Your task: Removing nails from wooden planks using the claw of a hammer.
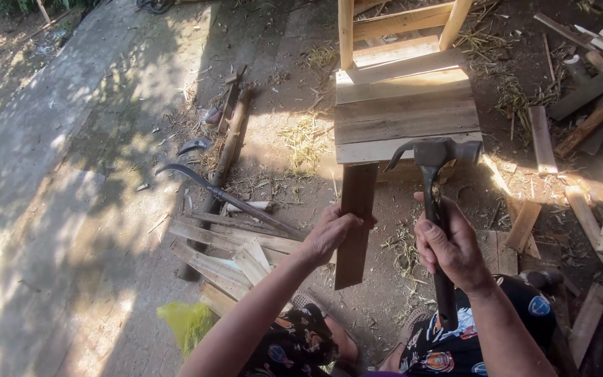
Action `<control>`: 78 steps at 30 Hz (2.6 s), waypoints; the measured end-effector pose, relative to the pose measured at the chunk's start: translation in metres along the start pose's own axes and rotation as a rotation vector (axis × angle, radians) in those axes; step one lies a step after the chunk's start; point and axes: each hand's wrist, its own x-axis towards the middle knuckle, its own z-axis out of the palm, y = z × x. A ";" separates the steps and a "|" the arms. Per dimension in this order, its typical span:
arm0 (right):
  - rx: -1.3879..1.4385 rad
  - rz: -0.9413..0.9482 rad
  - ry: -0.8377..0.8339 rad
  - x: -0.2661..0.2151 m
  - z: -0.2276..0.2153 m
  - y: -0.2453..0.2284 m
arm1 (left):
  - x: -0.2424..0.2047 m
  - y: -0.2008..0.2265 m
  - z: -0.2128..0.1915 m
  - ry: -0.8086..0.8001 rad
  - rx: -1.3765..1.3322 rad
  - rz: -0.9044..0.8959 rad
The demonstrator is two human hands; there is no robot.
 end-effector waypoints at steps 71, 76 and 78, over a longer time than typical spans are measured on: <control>-0.474 0.212 0.041 -0.123 0.047 0.061 | -0.068 -0.080 -0.022 -0.033 -0.390 -0.010; -0.272 0.113 0.155 -0.101 0.039 0.043 | -0.064 -0.096 -0.022 -0.173 -0.694 -0.128; -0.238 0.128 0.174 -0.090 0.044 0.035 | -0.063 -0.103 -0.017 -0.210 -0.702 -0.143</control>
